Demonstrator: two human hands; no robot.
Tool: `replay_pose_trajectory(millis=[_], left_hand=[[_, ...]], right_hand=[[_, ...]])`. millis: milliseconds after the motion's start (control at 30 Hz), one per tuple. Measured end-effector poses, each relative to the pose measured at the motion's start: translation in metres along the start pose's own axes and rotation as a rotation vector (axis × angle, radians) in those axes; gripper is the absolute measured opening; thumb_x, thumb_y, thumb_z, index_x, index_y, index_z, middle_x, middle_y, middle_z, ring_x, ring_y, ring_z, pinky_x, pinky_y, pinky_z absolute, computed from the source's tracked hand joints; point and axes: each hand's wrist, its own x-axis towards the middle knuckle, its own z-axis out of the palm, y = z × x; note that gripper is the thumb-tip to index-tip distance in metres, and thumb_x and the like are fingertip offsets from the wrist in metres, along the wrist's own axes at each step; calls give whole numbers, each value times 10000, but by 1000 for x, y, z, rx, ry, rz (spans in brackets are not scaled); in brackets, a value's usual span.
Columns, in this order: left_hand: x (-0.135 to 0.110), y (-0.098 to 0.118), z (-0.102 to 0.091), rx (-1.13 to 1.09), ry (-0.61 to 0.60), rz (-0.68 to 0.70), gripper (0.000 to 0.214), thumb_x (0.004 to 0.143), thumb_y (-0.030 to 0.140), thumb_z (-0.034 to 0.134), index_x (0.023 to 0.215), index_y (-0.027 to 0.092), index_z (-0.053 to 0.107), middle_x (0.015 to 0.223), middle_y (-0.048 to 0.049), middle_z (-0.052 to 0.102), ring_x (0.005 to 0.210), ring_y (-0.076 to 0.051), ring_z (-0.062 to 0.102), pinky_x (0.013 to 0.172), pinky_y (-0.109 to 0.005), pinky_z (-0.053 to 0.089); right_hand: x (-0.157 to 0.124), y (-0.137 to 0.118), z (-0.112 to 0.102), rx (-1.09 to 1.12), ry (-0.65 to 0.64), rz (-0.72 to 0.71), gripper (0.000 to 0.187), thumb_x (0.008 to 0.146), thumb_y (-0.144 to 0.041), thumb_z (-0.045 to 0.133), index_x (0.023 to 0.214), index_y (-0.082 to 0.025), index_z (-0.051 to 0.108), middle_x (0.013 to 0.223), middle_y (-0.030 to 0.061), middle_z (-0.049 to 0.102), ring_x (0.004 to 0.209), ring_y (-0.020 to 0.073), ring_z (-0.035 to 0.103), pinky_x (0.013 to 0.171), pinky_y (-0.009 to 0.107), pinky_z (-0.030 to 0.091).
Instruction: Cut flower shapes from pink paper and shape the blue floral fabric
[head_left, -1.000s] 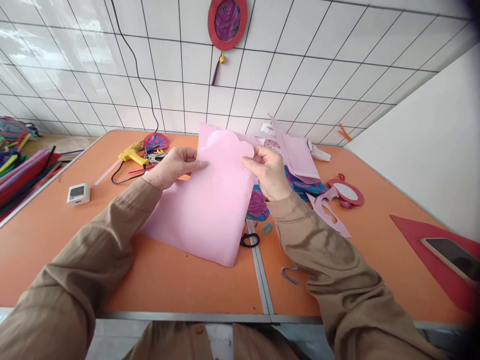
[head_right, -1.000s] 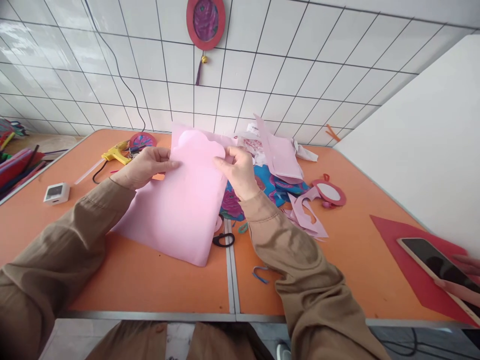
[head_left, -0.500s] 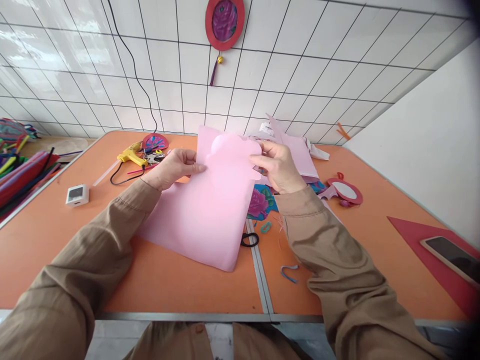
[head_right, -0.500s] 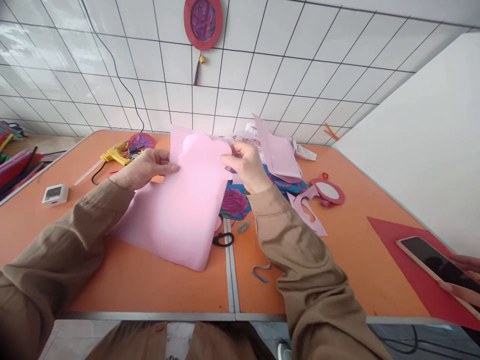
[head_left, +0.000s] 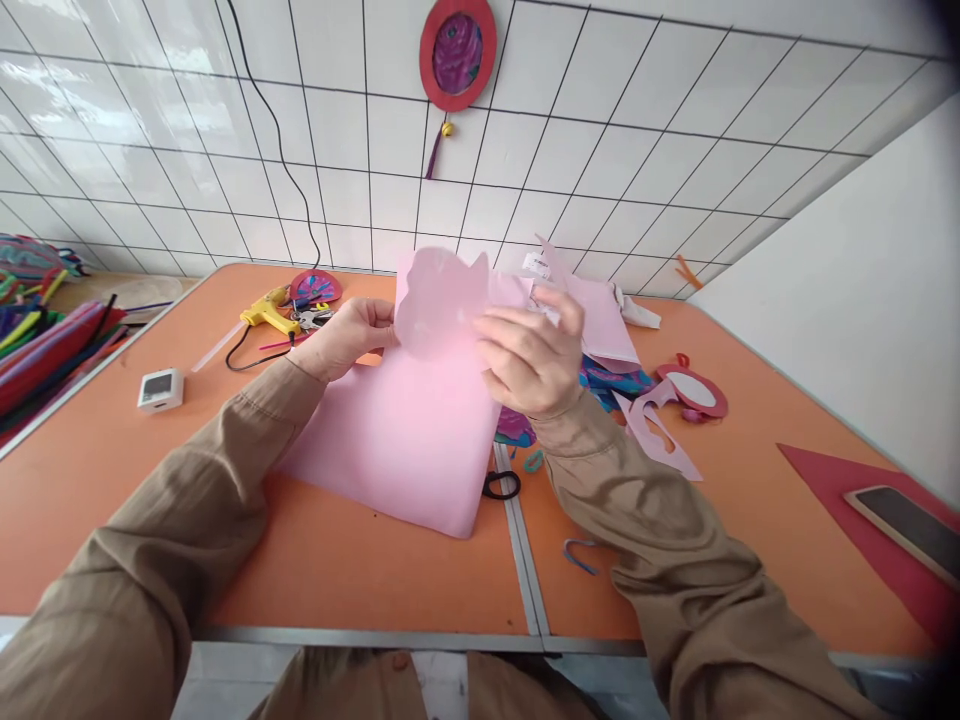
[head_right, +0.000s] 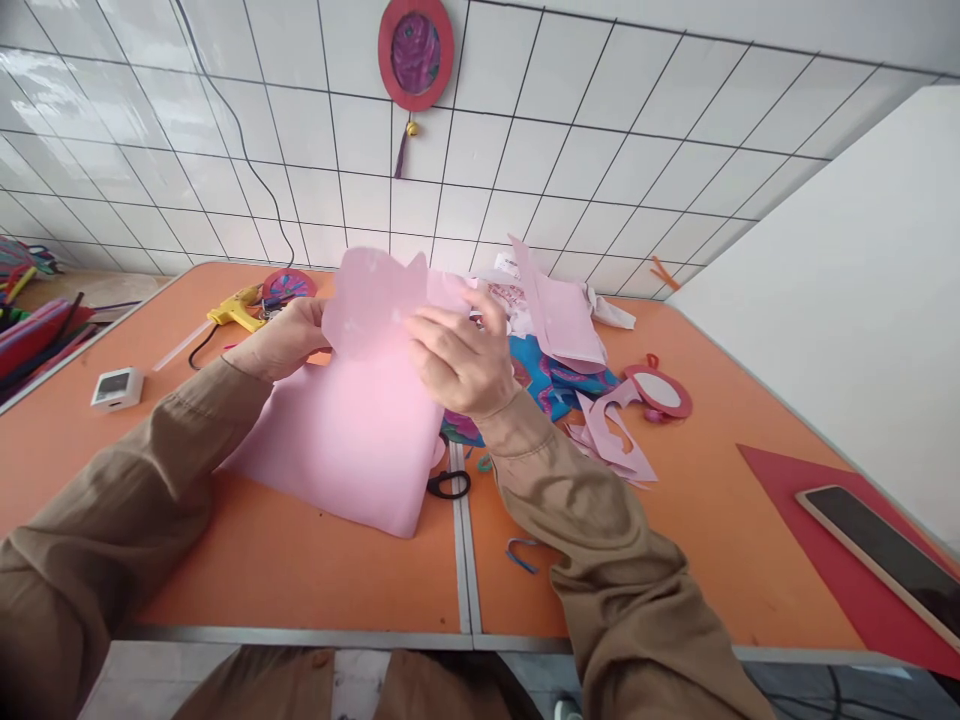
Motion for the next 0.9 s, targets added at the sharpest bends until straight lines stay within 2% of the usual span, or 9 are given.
replay_pose_trajectory(millis=[133,267,400,500,600,733,800,900], left_hand=[[0,2,-4,-70,-21,-17,207,585,220,876,662,145,699,585,3,621,526,-81,524,519,-217,428],[-1,5,-4,-113,-5,-47,269,546,244,900,663,142,679,604,7,607,514,-73,504,482,-208,387],[-2,9,0,-128,13,-99,315,538,266,909,718,150,678,637,14,592,517,-64,480,458,-201,316],[-3,9,3,-139,4,-110,358,535,302,920,729,153,658,647,12,581,508,-60,457,458,-212,290],[-2,6,2,-172,-9,-91,408,599,439,898,687,168,606,589,17,530,478,-70,425,452,-235,287],[1,1,1,-164,33,-78,557,696,680,763,615,188,514,493,16,445,446,-99,417,437,-251,285],[1,1,1,-159,-6,-69,517,682,639,799,689,173,575,560,3,516,486,-106,473,449,-242,314],[-1,3,4,-113,-88,-59,444,636,447,895,875,150,667,695,-10,614,532,-87,507,447,-214,309]], right_hand=[[-2,2,14,-87,-141,-19,135,823,-220,626,716,-300,634,910,-29,749,971,242,685,1142,657,283],[-5,4,17,-179,-154,-88,178,852,-177,569,761,-310,645,843,-32,725,859,204,662,1169,654,227],[-8,5,22,-232,-161,-59,210,878,-166,537,796,-316,658,787,-25,693,801,190,620,1165,650,235],[-9,6,26,-268,-165,-95,243,899,-148,510,818,-315,666,798,-21,692,802,186,603,1157,645,242],[-10,5,28,-315,-150,-181,275,909,-119,493,837,-313,675,817,-22,701,804,181,599,1137,630,277],[-11,6,30,-396,-86,-272,284,922,-99,499,849,-304,680,827,-30,709,768,164,588,1109,591,332],[-12,7,33,-421,-33,-330,268,929,-88,509,857,-284,677,830,-33,716,763,155,592,1112,569,334],[-12,7,35,-443,16,-418,245,928,-74,519,870,-256,673,820,-31,726,759,147,605,1131,540,319]])
